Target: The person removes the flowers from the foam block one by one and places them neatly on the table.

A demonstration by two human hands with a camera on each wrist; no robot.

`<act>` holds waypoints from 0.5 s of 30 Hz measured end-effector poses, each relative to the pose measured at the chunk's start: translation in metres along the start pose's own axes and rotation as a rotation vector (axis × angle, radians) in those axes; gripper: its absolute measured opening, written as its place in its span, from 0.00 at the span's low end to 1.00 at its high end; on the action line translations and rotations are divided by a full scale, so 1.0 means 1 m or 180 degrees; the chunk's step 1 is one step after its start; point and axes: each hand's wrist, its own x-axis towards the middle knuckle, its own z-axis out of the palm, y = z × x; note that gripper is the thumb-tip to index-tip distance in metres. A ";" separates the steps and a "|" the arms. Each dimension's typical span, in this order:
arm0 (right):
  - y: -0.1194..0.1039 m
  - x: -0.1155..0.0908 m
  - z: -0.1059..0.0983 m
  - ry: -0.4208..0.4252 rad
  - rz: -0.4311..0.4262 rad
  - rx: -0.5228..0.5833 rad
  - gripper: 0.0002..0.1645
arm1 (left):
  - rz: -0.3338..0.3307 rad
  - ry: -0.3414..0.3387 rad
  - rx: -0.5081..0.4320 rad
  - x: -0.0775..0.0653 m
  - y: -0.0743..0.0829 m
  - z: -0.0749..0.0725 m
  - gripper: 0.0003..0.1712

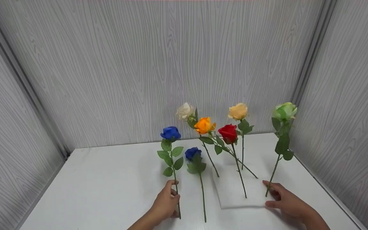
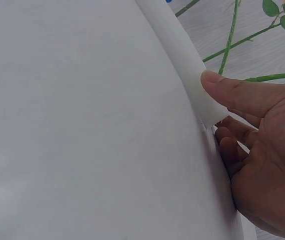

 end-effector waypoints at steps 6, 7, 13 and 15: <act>0.001 0.002 0.000 -0.0017 0.0065 0.0062 0.58 | 0.0021 -0.0021 0.0080 0.000 -0.002 -0.001 0.33; 0.002 0.003 0.001 -0.0019 0.0064 0.0055 0.58 | 0.0021 -0.0024 0.0095 0.000 -0.002 -0.002 0.33; 0.001 0.003 0.001 -0.0002 0.0121 0.0051 0.58 | -0.0132 -0.0067 0.0170 0.000 -0.003 -0.001 0.33; 0.001 0.003 0.001 0.0004 0.0115 0.0046 0.58 | -0.0196 -0.0082 0.0199 0.001 -0.002 -0.001 0.33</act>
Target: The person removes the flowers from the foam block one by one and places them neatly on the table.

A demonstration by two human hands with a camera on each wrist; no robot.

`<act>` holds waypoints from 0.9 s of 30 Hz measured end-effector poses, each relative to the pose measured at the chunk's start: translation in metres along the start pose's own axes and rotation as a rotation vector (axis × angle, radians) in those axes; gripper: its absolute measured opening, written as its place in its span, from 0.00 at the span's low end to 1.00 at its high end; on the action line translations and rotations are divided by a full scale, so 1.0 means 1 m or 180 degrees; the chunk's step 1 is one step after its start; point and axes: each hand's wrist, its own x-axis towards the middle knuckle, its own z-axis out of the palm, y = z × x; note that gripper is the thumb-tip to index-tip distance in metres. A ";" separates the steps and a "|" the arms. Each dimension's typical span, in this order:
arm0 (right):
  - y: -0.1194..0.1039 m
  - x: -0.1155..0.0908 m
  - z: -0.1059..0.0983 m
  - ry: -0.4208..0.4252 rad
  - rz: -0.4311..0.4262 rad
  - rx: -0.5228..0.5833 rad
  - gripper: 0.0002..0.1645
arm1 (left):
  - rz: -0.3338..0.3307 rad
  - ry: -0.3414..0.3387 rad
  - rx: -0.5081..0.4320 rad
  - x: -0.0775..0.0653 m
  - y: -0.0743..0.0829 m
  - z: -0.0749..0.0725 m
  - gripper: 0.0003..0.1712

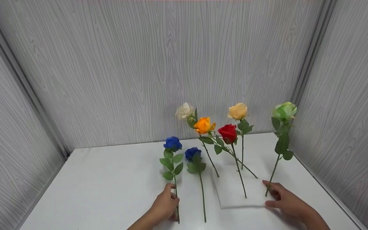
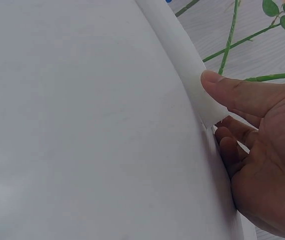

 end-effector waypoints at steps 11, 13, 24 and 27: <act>0.005 -0.003 -0.002 -0.0106 -0.0383 0.0018 0.57 | -0.0095 -0.0071 0.0042 -0.002 0.003 -0.001 0.34; 0.005 -0.003 -0.002 -0.0109 -0.0386 0.0014 0.57 | -0.0110 -0.0073 0.0013 -0.003 0.003 -0.001 0.34; 0.004 -0.003 -0.002 -0.0089 -0.0331 -0.0038 0.57 | -0.0214 -0.0111 0.0066 -0.002 0.005 0.001 0.34; 0.003 -0.002 -0.002 -0.0066 -0.0295 -0.0057 0.57 | -0.0222 -0.0101 0.0075 -0.002 0.005 0.002 0.34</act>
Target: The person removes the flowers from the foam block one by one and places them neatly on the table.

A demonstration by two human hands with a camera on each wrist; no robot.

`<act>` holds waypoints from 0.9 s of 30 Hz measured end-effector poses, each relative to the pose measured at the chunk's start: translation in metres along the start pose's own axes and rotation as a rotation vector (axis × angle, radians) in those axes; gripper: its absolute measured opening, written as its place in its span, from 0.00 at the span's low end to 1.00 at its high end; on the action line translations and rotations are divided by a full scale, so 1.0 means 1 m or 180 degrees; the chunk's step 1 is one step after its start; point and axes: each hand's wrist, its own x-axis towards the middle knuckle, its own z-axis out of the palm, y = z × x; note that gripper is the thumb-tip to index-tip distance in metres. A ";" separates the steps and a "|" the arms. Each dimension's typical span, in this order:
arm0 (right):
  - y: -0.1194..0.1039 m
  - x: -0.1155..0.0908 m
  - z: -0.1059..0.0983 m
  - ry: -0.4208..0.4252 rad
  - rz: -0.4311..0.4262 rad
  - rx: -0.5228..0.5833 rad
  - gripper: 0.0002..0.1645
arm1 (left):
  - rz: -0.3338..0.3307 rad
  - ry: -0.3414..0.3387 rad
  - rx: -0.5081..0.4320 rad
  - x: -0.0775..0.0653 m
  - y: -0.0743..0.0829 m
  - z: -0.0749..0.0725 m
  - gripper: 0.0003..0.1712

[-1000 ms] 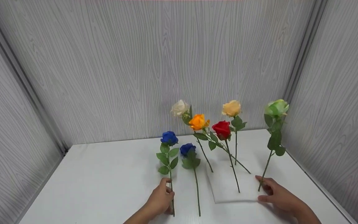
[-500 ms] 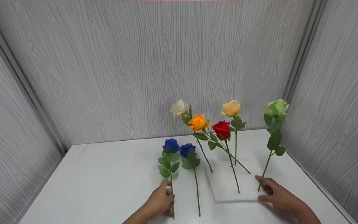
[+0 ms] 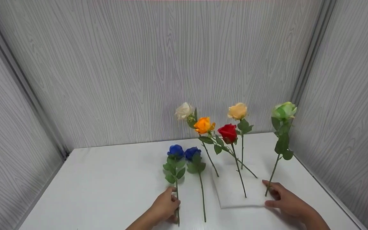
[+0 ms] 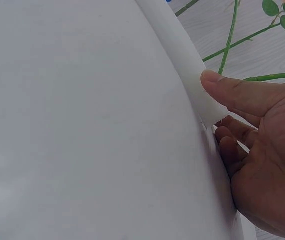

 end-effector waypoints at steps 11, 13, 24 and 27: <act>-0.003 0.001 0.002 0.0030 0.0204 0.0198 0.59 | -0.0054 -0.0059 0.0061 0.005 0.002 0.001 0.35; -0.003 0.001 0.002 0.0036 0.0258 0.0241 0.59 | -0.0059 -0.0056 0.0106 0.006 0.004 0.001 0.35; -0.002 0.003 0.002 0.0044 0.0318 0.0255 0.60 | -0.0050 -0.0091 0.0355 0.009 0.009 -0.001 0.38; -0.002 0.003 0.003 0.0052 0.0316 0.0224 0.60 | -0.0086 -0.0081 0.0441 0.010 0.011 -0.001 0.39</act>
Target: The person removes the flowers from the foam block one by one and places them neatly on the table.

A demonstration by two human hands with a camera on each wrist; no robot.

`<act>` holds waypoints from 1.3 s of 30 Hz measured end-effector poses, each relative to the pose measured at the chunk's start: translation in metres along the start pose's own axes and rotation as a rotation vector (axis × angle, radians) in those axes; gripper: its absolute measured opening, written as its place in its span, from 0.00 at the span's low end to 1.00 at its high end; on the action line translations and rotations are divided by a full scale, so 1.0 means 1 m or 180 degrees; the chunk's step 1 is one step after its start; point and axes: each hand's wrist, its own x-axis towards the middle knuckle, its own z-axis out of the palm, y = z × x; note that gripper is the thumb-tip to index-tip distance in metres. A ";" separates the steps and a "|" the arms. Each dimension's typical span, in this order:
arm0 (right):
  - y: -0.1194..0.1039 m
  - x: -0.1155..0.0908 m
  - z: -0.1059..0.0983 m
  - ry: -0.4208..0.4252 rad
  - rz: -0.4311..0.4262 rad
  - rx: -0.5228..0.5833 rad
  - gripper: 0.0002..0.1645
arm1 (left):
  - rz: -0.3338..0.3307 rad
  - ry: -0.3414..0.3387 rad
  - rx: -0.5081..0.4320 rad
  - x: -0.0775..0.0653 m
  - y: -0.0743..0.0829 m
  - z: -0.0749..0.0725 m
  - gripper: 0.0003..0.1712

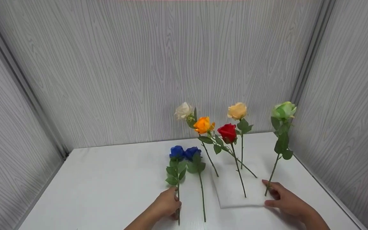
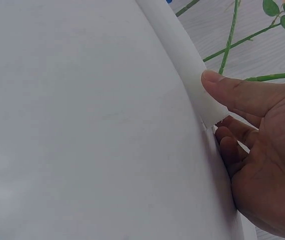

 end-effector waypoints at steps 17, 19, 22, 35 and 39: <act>0.003 -0.006 0.000 -0.0072 -0.0345 0.0002 0.57 | 0.0166 0.0020 0.0387 0.001 0.002 0.003 0.37; 0.003 -0.006 0.000 -0.0081 -0.0339 0.0015 0.57 | 0.0180 0.0040 0.0413 0.001 0.002 0.004 0.36; 0.003 -0.006 -0.001 -0.0083 -0.0322 -0.0017 0.57 | 0.0204 0.0073 0.0461 0.001 0.002 0.004 0.35; 0.002 -0.004 -0.002 -0.0068 -0.0242 -0.0069 0.57 | 0.0209 0.0111 0.0379 0.001 0.002 0.004 0.33; 0.003 -0.005 -0.002 -0.0096 -0.0323 -0.0082 0.57 | 0.0237 0.0131 0.0341 0.001 0.001 0.004 0.31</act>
